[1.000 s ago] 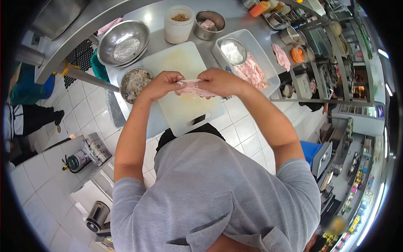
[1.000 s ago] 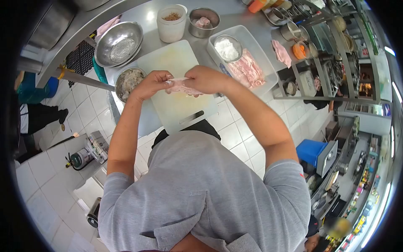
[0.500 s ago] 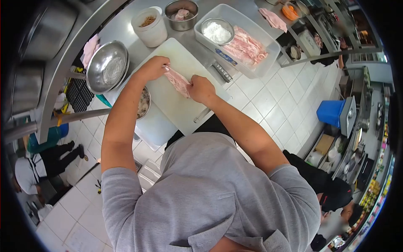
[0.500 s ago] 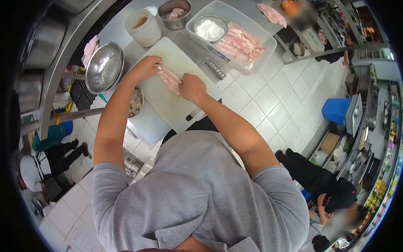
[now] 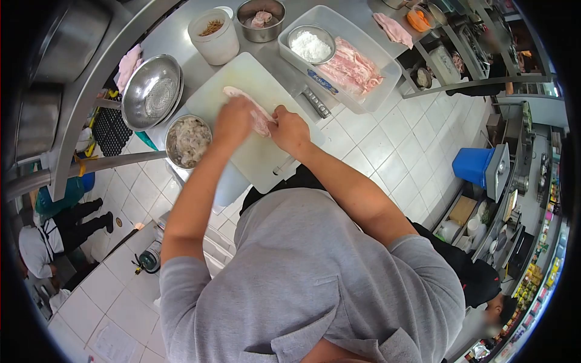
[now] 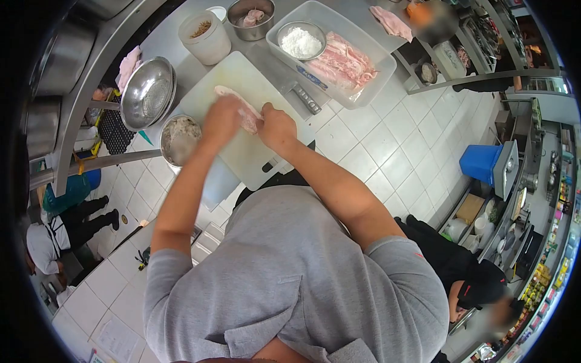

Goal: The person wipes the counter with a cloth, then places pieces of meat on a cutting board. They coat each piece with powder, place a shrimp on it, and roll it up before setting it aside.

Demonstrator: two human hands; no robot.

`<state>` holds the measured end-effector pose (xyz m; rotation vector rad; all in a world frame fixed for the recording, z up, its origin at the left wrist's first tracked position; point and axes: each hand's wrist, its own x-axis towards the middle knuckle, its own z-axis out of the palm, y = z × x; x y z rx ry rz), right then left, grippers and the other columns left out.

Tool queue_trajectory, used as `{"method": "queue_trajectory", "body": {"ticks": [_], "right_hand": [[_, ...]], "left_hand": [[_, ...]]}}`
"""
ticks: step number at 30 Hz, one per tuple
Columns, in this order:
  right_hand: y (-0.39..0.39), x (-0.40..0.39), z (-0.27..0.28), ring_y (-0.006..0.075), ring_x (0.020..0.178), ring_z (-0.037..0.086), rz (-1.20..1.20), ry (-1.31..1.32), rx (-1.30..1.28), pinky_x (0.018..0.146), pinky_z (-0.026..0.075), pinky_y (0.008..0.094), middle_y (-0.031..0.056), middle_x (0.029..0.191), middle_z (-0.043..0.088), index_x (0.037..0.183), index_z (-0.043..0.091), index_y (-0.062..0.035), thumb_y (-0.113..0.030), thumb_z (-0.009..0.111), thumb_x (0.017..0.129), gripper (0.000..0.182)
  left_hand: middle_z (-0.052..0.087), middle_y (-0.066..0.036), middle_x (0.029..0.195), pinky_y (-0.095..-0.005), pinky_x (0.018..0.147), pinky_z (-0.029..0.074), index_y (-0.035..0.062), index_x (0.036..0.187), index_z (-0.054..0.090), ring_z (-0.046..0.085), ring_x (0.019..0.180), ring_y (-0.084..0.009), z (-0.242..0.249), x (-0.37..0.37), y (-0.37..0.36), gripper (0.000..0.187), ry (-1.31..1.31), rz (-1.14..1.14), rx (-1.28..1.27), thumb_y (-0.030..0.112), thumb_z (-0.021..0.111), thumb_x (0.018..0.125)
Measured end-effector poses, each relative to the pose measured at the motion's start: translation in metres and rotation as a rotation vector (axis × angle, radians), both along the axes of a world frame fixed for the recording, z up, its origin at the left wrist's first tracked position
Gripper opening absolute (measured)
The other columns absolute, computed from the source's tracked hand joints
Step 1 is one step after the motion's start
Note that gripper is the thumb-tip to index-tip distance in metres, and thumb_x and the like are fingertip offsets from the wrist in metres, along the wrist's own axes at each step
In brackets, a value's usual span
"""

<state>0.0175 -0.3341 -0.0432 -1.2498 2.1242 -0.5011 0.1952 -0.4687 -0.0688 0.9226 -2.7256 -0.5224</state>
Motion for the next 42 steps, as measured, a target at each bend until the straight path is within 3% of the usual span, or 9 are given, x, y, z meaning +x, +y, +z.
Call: {"method": "queue_trajectory", "body": {"ticks": [5, 7, 12, 16, 22, 29, 31, 38, 42], "right_hand": [[0.027, -0.022, 0.003, 0.0452, 0.109, 0.082, 0.024, 0.070, -0.022, 0.097, 0.064, 0.0566, 0.0227, 0.112, 0.086, 0.128, 0.072, -0.0040, -0.023, 0.077, 0.102, 0.033], [0.039, -0.049, 0.033, 0.0440, 0.105, 0.083, 0.062, -0.003, 0.031, 0.095, 0.065, 0.0557, 0.0207, 0.107, 0.086, 0.125, 0.076, -0.0056, -0.024, 0.079, 0.100, 0.031], [0.007, -0.204, 0.045, 0.0430, 0.099, 0.082, -0.133, 0.197, -0.272, 0.093, 0.065, 0.0550, 0.0199, 0.099, 0.085, 0.112, 0.082, -0.0077, -0.024, 0.080, 0.099, 0.022], [-0.043, -0.306, 0.007, 0.0432, 0.113, 0.081, 0.033, 0.324, -0.317, 0.099, 0.064, 0.0524, 0.0225, 0.117, 0.084, 0.114, 0.083, -0.0077, -0.021, 0.079, 0.100, 0.020], [-0.095, -0.321, -0.017, 0.0384, 0.120, 0.081, 0.271, 0.558, -0.078, 0.105, 0.065, 0.0484, 0.0205, 0.134, 0.080, 0.124, 0.082, -0.0031, -0.021, 0.080, 0.099, 0.030], [-0.091, -0.305, -0.018, 0.0348, 0.117, 0.083, 0.426, 0.740, -0.084, 0.096, 0.069, 0.0448, 0.0193, 0.130, 0.081, 0.121, 0.083, -0.0045, -0.018, 0.074, 0.103, 0.024], [-0.087, -0.306, -0.022, 0.0345, 0.113, 0.084, 0.294, 0.740, -0.168, 0.094, 0.069, 0.0433, 0.0168, 0.126, 0.082, 0.120, 0.083, -0.0068, -0.016, 0.071, 0.104, 0.022], [-0.095, -0.319, -0.028, 0.0340, 0.116, 0.083, 0.429, 0.709, -0.102, 0.096, 0.069, 0.0450, 0.0173, 0.126, 0.081, 0.119, 0.082, -0.0053, -0.017, 0.073, 0.102, 0.023], [-0.070, -0.336, -0.017, 0.0350, 0.115, 0.082, 0.522, 0.610, -0.275, 0.098, 0.067, 0.0467, 0.0167, 0.123, 0.081, 0.117, 0.081, -0.0067, -0.020, 0.074, 0.098, 0.024]], "left_hand": [[0.056, -0.020, 0.172, -0.0632, 0.136, 0.036, 0.0022, 0.153, 0.069, 0.044, 0.168, -0.0418, -0.008, -0.007, 0.091, 0.055, -0.009, 0.141, -0.037, 0.016, 0.076, 0.100], [0.052, -0.020, 0.178, -0.0649, 0.137, 0.034, 0.0012, 0.157, 0.067, 0.042, 0.170, -0.0417, -0.012, -0.009, 0.112, 0.057, -0.036, 0.125, -0.038, 0.016, 0.074, 0.103], [0.047, -0.020, 0.184, -0.0637, 0.139, 0.033, -0.0007, 0.166, 0.060, 0.039, 0.174, -0.0403, -0.001, -0.010, 0.150, 0.058, -0.129, 0.110, -0.013, 0.018, 0.068, 0.111], [0.058, -0.025, 0.174, -0.0584, 0.133, 0.041, -0.0035, 0.157, 0.067, 0.052, 0.164, -0.0422, 0.016, -0.025, 0.142, 0.052, -0.146, 0.138, 0.065, 0.016, 0.070, 0.109], [0.069, -0.029, 0.161, -0.0552, 0.124, 0.050, -0.0077, 0.137, 0.078, 0.066, 0.151, -0.0423, 0.046, -0.055, 0.135, 0.044, -0.200, 0.238, 0.181, 0.020, 0.077, 0.104], [0.074, -0.030, 0.152, -0.0523, 0.119, 0.058, -0.0097, 0.130, 0.081, 0.075, 0.135, -0.0462, 0.047, -0.074, 0.141, 0.043, -0.125, 0.416, 0.216, 0.023, 0.080, 0.101], [0.076, -0.028, 0.151, -0.0511, 0.117, 0.059, -0.0082, 0.131, 0.081, 0.076, 0.133, -0.0460, 0.044, -0.078, 0.141, 0.043, -0.085, 0.479, 0.234, 0.022, 0.080, 0.101], [0.081, -0.030, 0.135, -0.0496, 0.108, 0.062, -0.0065, 0.124, 0.083, 0.080, 0.122, -0.0470, 0.044, -0.083, 0.149, 0.038, 0.081, 0.585, 0.212, 0.022, 0.080, 0.100], [0.083, -0.029, 0.125, -0.0516, 0.101, 0.062, -0.0067, 0.121, 0.082, 0.081, 0.115, -0.0471, 0.051, -0.092, 0.152, 0.032, 0.098, 0.623, 0.222, 0.019, 0.079, 0.102]]}}
